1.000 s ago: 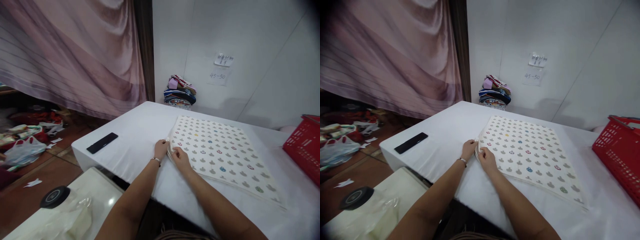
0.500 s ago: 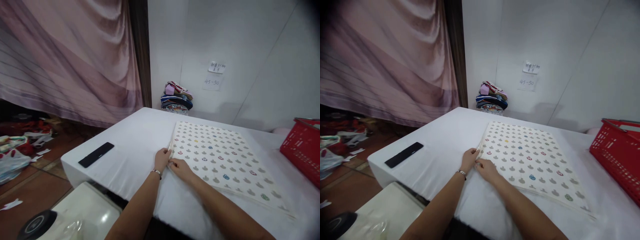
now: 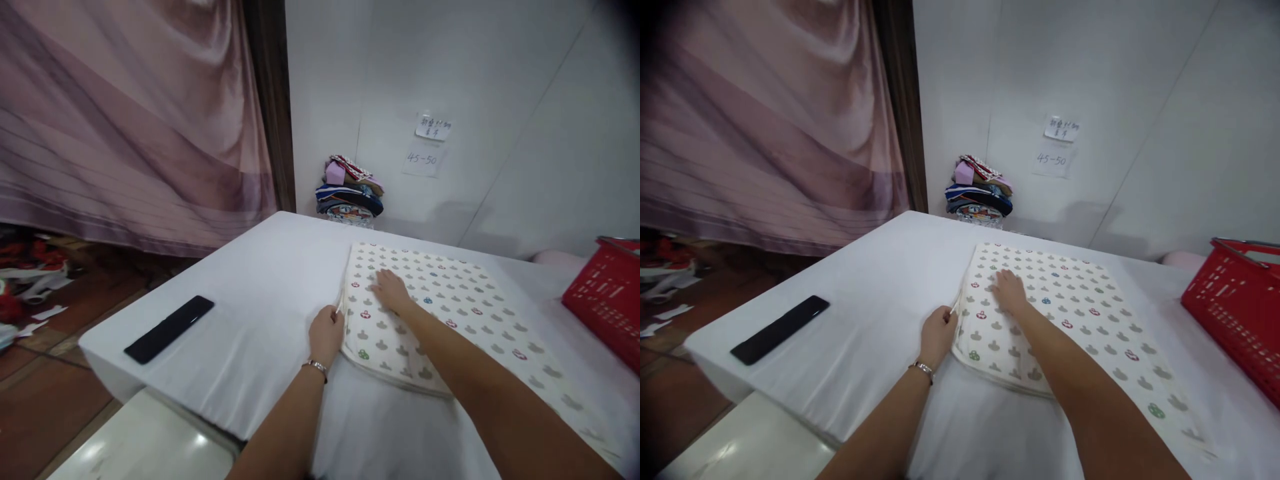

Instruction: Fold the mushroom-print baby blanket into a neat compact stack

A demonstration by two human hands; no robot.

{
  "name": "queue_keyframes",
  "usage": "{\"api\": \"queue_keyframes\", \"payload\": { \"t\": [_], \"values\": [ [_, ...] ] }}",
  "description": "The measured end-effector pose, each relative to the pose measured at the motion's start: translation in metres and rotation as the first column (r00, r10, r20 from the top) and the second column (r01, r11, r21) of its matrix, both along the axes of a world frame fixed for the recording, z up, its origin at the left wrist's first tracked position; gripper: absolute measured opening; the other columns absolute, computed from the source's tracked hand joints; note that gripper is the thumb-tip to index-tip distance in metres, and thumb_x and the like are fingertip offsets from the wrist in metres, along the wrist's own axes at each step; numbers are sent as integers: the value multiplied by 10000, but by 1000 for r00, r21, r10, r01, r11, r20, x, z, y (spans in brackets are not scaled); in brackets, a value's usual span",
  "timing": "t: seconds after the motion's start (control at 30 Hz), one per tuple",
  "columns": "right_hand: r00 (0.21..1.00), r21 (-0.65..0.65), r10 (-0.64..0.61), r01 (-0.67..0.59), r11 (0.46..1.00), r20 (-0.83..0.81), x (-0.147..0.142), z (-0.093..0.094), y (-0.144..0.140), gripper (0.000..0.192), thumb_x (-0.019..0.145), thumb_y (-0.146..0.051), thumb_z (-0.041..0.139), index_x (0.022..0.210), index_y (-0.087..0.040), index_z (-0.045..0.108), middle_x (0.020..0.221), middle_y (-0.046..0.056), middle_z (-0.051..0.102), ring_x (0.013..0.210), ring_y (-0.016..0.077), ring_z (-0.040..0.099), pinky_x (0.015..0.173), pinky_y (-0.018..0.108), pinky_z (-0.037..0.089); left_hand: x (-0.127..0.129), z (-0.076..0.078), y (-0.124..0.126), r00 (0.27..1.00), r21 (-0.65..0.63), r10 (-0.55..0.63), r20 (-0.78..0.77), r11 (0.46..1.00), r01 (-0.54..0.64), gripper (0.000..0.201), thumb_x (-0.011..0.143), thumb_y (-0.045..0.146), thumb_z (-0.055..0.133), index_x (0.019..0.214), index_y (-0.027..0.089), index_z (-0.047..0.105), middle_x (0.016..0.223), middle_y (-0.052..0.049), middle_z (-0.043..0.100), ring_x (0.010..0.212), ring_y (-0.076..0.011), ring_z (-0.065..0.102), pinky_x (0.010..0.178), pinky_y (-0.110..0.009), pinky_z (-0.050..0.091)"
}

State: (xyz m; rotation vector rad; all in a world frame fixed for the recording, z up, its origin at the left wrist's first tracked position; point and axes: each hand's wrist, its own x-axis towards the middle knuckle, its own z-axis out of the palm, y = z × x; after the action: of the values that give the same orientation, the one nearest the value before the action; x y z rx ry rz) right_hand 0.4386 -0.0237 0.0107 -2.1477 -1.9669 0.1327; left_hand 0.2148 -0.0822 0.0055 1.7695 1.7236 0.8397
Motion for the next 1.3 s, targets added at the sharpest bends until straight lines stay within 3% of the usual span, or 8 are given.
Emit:
{"api": "queue_keyframes", "payload": {
  "t": [0.13,0.43,0.67,0.8,0.93,1.03,1.13,1.3],
  "values": [
    [990,-148,-135,140,979,41,24,-16,-7,597,921,-503,237,1423,-191,325,1528,86,215,1399,269,145,1086,502,160,0,-1,-1,1000,-20,11,25,1000,-11,176,838,276,437,714,200,535,666,5,577,616,-129,500,557,-242,279],
    [989,-181,-138,146,973,58,19,-14,5,660,908,-553,213,1452,-181,261,1549,95,131,1413,283,72,1101,500,112,2,-1,-3,999,-48,27,43,999,-25,140,864,277,417,801,208,522,694,3,594,636,-137,522,576,-243,292],
    [995,-44,94,-93,995,16,-41,-1,39,540,934,-440,287,1379,-146,372,1513,124,248,1394,265,151,1090,448,151,4,-4,-2,998,-53,8,-56,999,-11,101,883,247,410,920,211,497,716,-1,616,662,-151,562,589,-254,283],
    [999,21,17,-17,1000,-28,-61,7,57,492,909,-480,345,1114,-107,592,1255,181,547,1210,279,434,987,386,312,3,-5,-2,993,-55,-10,-115,998,3,99,888,247,406,924,213,491,727,-3,628,666,-154,577,582,-258,276],
    [989,-64,-100,94,994,-112,-69,17,68,474,819,-544,486,989,-129,637,1071,178,640,1021,279,571,835,356,414,4,-2,-3,982,-66,-56,-178,997,45,108,896,264,397,940,217,484,721,-3,628,672,-159,592,576,-259,276],
    [964,-186,-133,91,978,-229,-69,21,74,279,725,-357,628,896,-138,653,981,159,679,925,274,619,734,323,441,4,0,-3,975,-77,-86,-203,994,72,115,901,271,390,948,218,480,724,-4,632,670,-159,597,572,-261,278],
    [932,-240,-161,83,967,-325,-60,19,75,114,729,-211,571,777,-143,649,762,112,701,718,215,649,622,276,443,4,-1,-4,977,-69,-79,-196,995,67,116,901,272,388,954,219,477,730,-8,636,670,-164,600,570,-264,278],
    [883,-273,-235,128,953,-406,-42,12,67,219,786,-187,462,950,-148,603,568,40,642,474,157,581,478,247,406,4,-5,-3,988,-38,-59,-141,998,54,117,900,258,394,967,213,478,757,-19,648,692,-169,607,586,-268,284]
  ]
}}
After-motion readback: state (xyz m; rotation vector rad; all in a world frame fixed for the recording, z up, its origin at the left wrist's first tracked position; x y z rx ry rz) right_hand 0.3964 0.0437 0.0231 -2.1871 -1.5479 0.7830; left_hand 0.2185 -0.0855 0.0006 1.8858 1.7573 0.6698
